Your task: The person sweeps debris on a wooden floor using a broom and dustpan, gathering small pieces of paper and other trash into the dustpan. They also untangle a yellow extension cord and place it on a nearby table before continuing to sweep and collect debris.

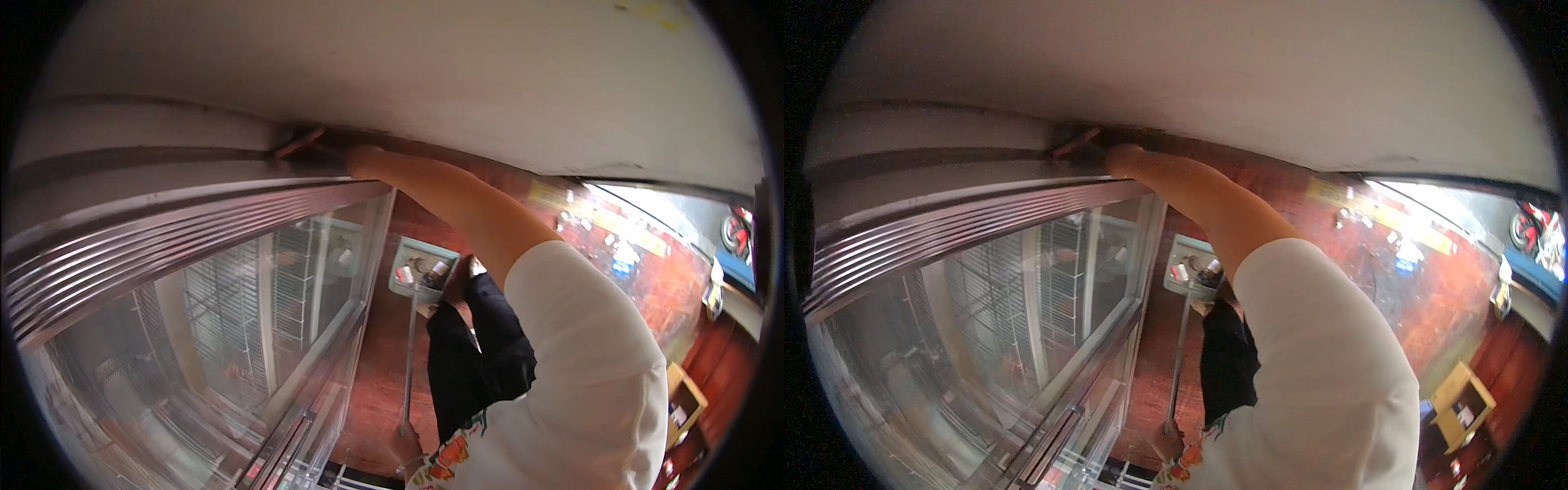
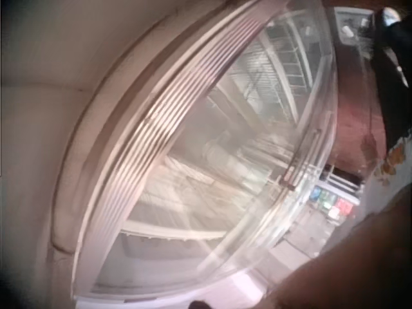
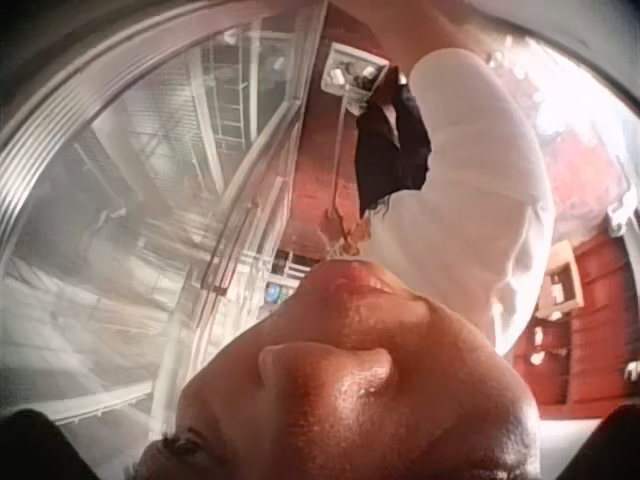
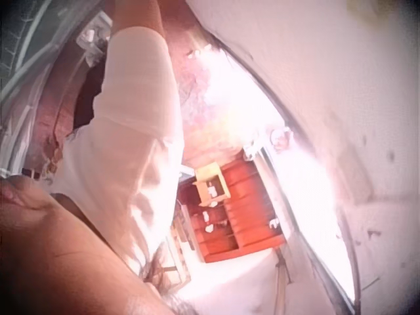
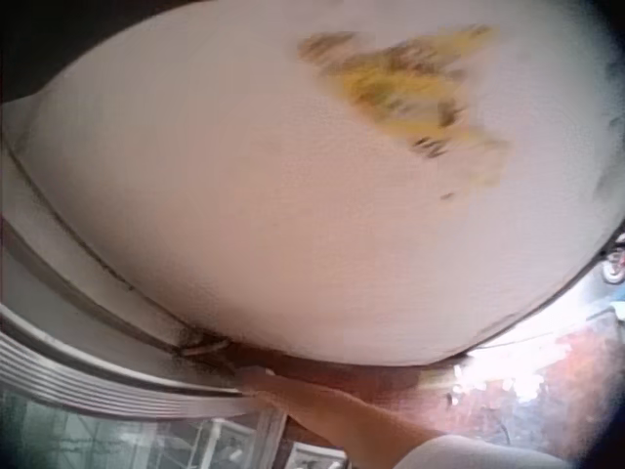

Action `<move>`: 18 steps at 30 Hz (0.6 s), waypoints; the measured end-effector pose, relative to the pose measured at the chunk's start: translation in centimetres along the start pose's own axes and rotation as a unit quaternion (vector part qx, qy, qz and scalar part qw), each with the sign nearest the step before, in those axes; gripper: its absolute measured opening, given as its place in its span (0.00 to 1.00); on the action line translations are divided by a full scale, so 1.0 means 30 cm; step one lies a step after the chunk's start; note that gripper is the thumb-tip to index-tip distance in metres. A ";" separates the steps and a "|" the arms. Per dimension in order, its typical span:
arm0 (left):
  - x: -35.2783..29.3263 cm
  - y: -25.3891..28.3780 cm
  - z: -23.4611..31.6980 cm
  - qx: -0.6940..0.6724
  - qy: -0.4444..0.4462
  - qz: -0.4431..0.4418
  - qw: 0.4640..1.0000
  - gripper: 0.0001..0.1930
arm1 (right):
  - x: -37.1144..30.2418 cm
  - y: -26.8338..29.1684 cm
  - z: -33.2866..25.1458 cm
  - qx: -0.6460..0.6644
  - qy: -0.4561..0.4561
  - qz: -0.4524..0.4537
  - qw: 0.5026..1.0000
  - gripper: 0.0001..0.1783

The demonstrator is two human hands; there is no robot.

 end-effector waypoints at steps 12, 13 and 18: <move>0.002 0.014 0.012 -0.069 0.021 0.012 0.997 0.21 | -0.072 0.065 0.036 0.058 -0.101 -0.078 0.990 0.15; 0.025 0.022 0.000 -0.057 0.009 0.006 0.998 0.21 | -0.105 0.048 0.061 0.069 -0.114 -0.070 0.989 0.15; 0.100 0.071 -0.003 -0.046 -0.040 -0.001 0.998 0.19 | -0.382 -0.221 0.281 0.051 -0.093 0.142 0.984 0.29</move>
Point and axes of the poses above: each hand's wrist, its own x-axis towards the middle knuckle, its own y-axis out of the back of the hand, z = x × y, the point moved 4 cm from there along x, towards the middle knuckle, and after that the axes turned 7 degrees about -x, right-handed, at the moved point
